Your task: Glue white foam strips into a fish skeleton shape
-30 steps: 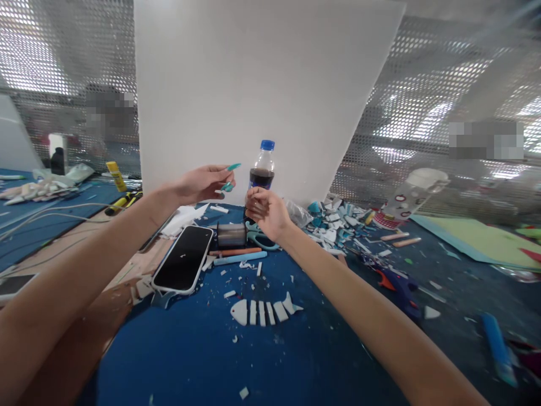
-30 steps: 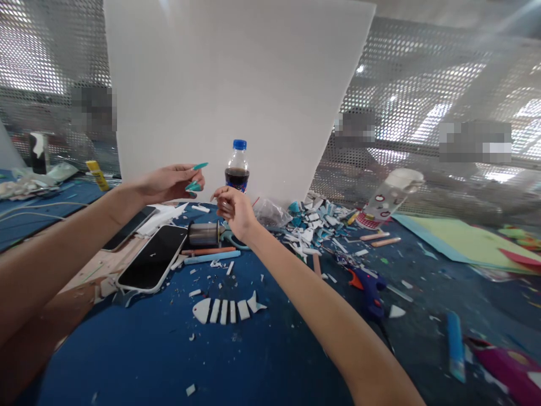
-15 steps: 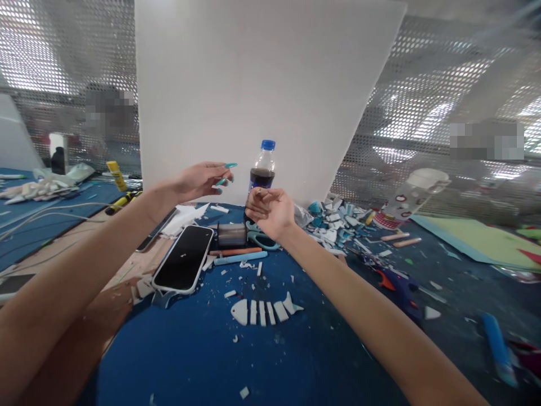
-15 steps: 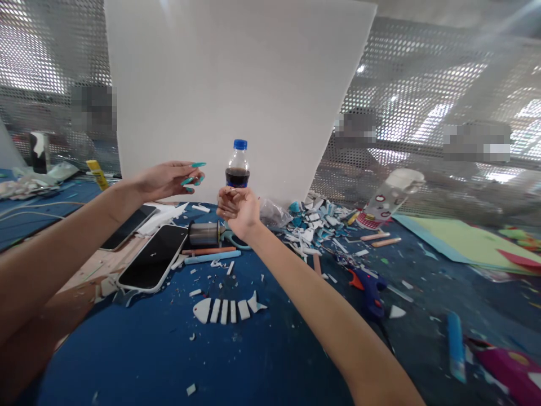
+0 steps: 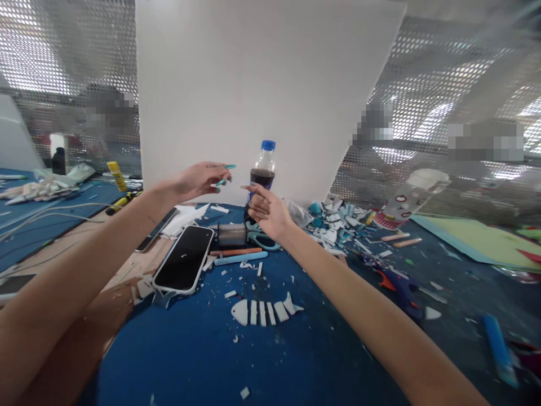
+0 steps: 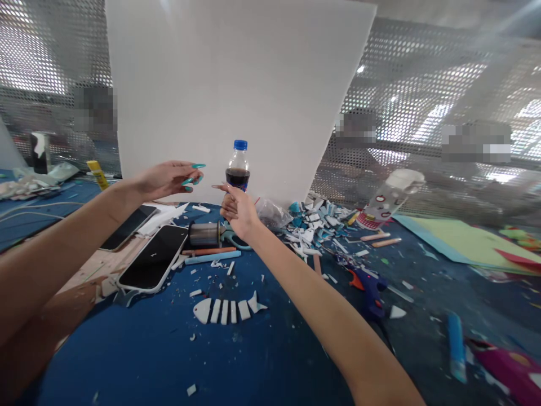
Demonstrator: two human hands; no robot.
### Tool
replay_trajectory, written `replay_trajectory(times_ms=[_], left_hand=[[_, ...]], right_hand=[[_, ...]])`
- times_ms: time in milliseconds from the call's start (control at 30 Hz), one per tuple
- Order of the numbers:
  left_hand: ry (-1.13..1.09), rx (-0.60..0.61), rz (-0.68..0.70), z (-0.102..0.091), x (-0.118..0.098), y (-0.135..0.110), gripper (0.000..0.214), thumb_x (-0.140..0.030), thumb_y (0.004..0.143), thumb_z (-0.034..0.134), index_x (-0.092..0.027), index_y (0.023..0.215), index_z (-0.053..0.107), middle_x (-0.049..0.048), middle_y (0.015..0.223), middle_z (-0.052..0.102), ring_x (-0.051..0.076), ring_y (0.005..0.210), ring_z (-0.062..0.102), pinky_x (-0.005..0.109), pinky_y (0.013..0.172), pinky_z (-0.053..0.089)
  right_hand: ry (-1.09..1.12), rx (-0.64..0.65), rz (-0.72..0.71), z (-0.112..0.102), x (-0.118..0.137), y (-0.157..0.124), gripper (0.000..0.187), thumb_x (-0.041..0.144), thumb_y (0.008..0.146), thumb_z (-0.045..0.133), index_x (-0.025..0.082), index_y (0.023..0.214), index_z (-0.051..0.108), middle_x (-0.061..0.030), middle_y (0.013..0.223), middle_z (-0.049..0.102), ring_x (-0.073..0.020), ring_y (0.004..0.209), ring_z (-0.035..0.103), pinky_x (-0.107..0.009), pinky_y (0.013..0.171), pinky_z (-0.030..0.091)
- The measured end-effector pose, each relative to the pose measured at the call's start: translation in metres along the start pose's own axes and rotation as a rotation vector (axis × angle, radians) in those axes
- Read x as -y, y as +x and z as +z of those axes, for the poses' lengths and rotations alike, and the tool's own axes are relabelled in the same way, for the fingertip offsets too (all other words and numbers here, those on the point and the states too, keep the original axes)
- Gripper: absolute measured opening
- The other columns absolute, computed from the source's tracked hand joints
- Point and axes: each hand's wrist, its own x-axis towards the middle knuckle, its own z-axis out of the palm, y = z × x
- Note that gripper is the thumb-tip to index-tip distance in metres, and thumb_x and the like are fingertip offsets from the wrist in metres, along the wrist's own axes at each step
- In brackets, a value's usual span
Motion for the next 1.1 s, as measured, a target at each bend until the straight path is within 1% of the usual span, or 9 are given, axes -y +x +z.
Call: replay_trajectory(times_ms=[133,233,300,400,600,900,1000,1100], left_hand=[[0.012,0.01,-0.001,0.002,0.0,0.0,0.024,-0.035,0.073,0.074,-0.014,0.073,0.063,0.0028,0.079,0.057,0.011,0.071,0.049,0.025,0.062,0.036],[0.018,0.019,0.0,0.003,0.0,0.0,0.023,-0.034,0.074,0.072,-0.014,0.071,0.062,0.0026,0.078,0.056,0.011,0.069,0.048,0.025,0.061,0.036],[0.019,0.019,0.002,0.003,-0.001,-0.001,0.023,-0.034,0.074,0.072,-0.014,0.07,0.061,0.0027,0.078,0.056,0.011,0.069,0.048,0.025,0.061,0.036],[0.015,0.006,0.008,0.002,-0.002,-0.001,0.024,-0.034,0.075,0.071,-0.014,0.068,0.06,0.0032,0.08,0.057,0.011,0.07,0.049,0.026,0.063,0.037],[0.001,-0.034,0.012,0.006,-0.008,-0.005,0.03,-0.033,0.077,0.069,-0.014,0.06,0.054,0.0034,0.079,0.056,0.011,0.07,0.047,0.026,0.064,0.038],[-0.026,-0.043,0.023,0.005,-0.012,-0.008,0.029,-0.031,0.08,0.067,-0.014,0.06,0.054,0.0023,0.079,0.054,0.01,0.069,0.046,0.024,0.063,0.04],[-0.037,-0.049,0.028,0.004,-0.013,-0.008,0.028,-0.03,0.081,0.066,-0.014,0.061,0.054,0.0023,0.079,0.053,0.01,0.07,0.047,0.024,0.063,0.04],[-0.045,-0.047,0.033,0.003,-0.014,-0.008,0.028,-0.029,0.081,0.065,-0.014,0.061,0.054,0.0023,0.078,0.053,0.01,0.069,0.046,0.024,0.063,0.04]], right_hand=[[-0.033,0.015,-0.015,0.001,0.0,-0.002,0.017,0.033,0.077,0.068,0.017,0.073,0.064,0.0122,0.042,0.019,-0.0071,0.046,0.006,-0.026,0.043,0.01],[-0.062,0.04,-0.025,0.002,0.0,-0.004,0.015,0.03,0.07,0.072,0.016,0.075,0.066,0.0125,0.044,0.019,-0.0069,0.047,0.006,-0.027,0.044,0.009],[-0.075,0.049,-0.035,0.002,-0.001,-0.004,0.016,0.029,0.068,0.072,0.016,0.076,0.067,0.0126,0.045,0.018,-0.007,0.047,0.007,-0.027,0.045,0.009],[-0.086,0.055,-0.045,0.001,-0.002,-0.003,0.015,0.029,0.067,0.071,0.016,0.076,0.067,0.0126,0.045,0.017,-0.0071,0.048,0.007,-0.028,0.046,0.009],[-0.092,0.078,-0.027,-0.002,-0.003,-0.001,0.013,0.03,0.071,0.064,0.017,0.073,0.065,0.0128,0.044,0.012,-0.0071,0.046,0.005,-0.027,0.046,0.01],[-0.061,0.11,-0.021,-0.003,-0.002,-0.003,0.023,0.037,0.069,0.057,0.017,0.075,0.066,0.012,0.044,0.014,-0.0079,0.047,0.005,-0.027,0.047,0.01],[-0.06,0.105,-0.02,-0.003,-0.002,-0.002,0.026,0.039,0.069,0.057,0.016,0.075,0.066,0.0118,0.044,0.014,-0.0079,0.047,0.005,-0.027,0.046,0.009],[-0.061,0.085,-0.02,-0.003,-0.004,-0.001,0.024,0.039,0.07,0.058,0.017,0.073,0.066,0.0112,0.044,0.016,-0.008,0.047,0.006,-0.027,0.046,0.009]])
